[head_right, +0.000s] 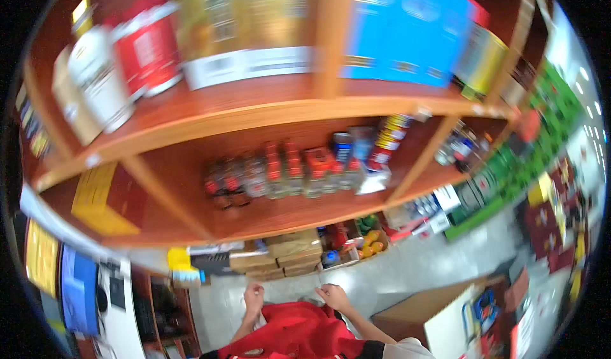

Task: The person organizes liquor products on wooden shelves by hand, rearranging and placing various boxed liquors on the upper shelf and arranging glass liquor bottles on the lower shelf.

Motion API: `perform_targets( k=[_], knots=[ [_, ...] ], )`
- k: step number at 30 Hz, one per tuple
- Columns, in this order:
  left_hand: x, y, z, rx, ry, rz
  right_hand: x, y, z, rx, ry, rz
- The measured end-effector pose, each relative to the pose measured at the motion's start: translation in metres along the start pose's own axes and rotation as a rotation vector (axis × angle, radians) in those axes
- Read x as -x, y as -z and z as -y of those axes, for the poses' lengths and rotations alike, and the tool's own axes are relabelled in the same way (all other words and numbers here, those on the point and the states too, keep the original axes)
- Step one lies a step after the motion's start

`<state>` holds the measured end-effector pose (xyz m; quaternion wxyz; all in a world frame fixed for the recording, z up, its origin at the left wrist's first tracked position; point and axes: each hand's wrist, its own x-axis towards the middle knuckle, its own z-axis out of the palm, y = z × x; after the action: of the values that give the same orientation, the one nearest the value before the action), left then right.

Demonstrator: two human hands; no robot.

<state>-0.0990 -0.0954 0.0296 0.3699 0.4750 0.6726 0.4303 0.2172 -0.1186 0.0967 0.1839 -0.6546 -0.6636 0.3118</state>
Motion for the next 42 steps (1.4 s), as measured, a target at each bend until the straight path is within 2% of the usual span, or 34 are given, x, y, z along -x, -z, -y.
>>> perform_targets(
  k=[1, 3, 4, 6, 7, 11, 13, 15, 17, 19, 21, 22, 23, 24, 25, 26, 28, 29, 31, 35, 37, 39, 40, 41, 42],
  knots=[
    [0.0, -0.031, 0.005, -0.059, -0.011, 0.113, 0.013, 0.015, -0.03, -0.032, -0.036, -0.066],
    [0.003, -0.089, -0.007, -0.021, -0.182, 0.285, 0.046, 0.027, -0.075, -0.16, -0.271, -0.184],
    [0.01, -0.112, -0.023, -0.042, -0.202, 0.329, 0.062, 0.037, -0.088, -0.238, -0.295, -0.275],
    [0.016, -0.168, -0.072, -0.103, -0.245, 0.55, 0.09, 0.051, -0.111, -0.314, -0.388, -0.318],
    [0.025, -0.193, -0.094, -0.114, -0.261, 0.574, 0.104, 0.059, -0.122, -0.372, -0.453, -0.327],
    [0.05, -0.29, -0.148, -0.045, -0.351, 0.883, 0.142, 0.076, -0.153, -0.447, -0.518, -0.425],
    [0.069, -0.33, -0.181, -0.112, -0.324, 0.997, 0.146, 0.08, -0.173, -0.462, -0.522, -0.485],
    [0.088, -0.371, -0.217, -0.037, -0.392, 1.102, 0.155, 0.088, -0.188, -0.5, -0.503, -0.62],
    [0.099, -0.424, -0.263, 0.04, -0.462, 1.187, 0.156, 0.114, -0.193, -0.534, -0.602, -0.642],
    [0.115, -0.476, -0.355, 0.176, -0.728, 1.144, 0.154, 0.138, -0.205, -0.592, -0.575, -0.771],
    [0.126, -0.527, -0.466, 0.348, -0.89, 1.062, 0.145, 0.164, -0.225, -0.592, -0.631, -0.773],
    [0.133, -0.532, -0.536, 0.291, -0.883, 1.034, 0.136, 0.173, -0.242, -0.59, -0.606, -0.781],
    [0.131, -0.557, -0.591, 0.369, -0.841, 1.112, 0.132, 0.195, -0.247, -0.583, -0.584, -0.785],
    [0.131, -0.58, -0.653, 0.64, -1.182, 0.889, 0.129, 0.218, -0.251, -0.618, -0.594, -0.77],
    [0.129, -0.599, -0.708, 0.676, -1.165, 0.825, 0.122, 0.226, -0.274, -0.553, -0.548, -0.773],
    [0.123, -0.612, -0.771, 0.702, -1.328, 0.665, 0.122, 0.244, -0.278, -0.543, -0.52, -0.769],
    [0.108, -0.649, -0.875, 0.761, -1.455, 0.374, 0.108, 0.292, -0.294, -0.523, -0.481, -0.752],
    [0.099, -0.66, -0.919, 0.578, -1.418, 0.318, 0.105, 0.309, -0.304, -0.521, -0.484, -0.727],
    [0.082, -0.68, -0.99, 0.555, -1.467, -0.106, 0.094, 0.345, -0.33, -0.507, -0.464, -0.715],
    [0.014, -0.733, -1.083, 0.402, -1.452, -0.015, 0.088, 0.388, -0.375, -0.577, -0.452, -0.791],
    [-0.018, -0.767, -1.099, 0.347, -1.545, -0.185, 0.08, 0.406, -0.391, -0.62, -0.498, -0.85],
    [-0.019, -0.758, -1.092, 0.384, -1.346, 0.246, 0.072, 0.423, -0.409, -0.65, -0.488, -0.816],
    [-0.025, -0.765, -1.088, 0.477, -1.378, 0.292, 0.064, 0.425, -0.426, -0.662, -0.438, -0.801],
    [-0.026, -0.766, -1.083, 0.457, -1.376, 0.27, 0.059, 0.432, -0.439, -0.671, -0.388, -0.78],
    [-0.026, -0.766, -1.079, 0.428, -1.436, 0.052, 0.054, 0.44, -0.451, -0.673, -0.371, -0.754]
  ],
)
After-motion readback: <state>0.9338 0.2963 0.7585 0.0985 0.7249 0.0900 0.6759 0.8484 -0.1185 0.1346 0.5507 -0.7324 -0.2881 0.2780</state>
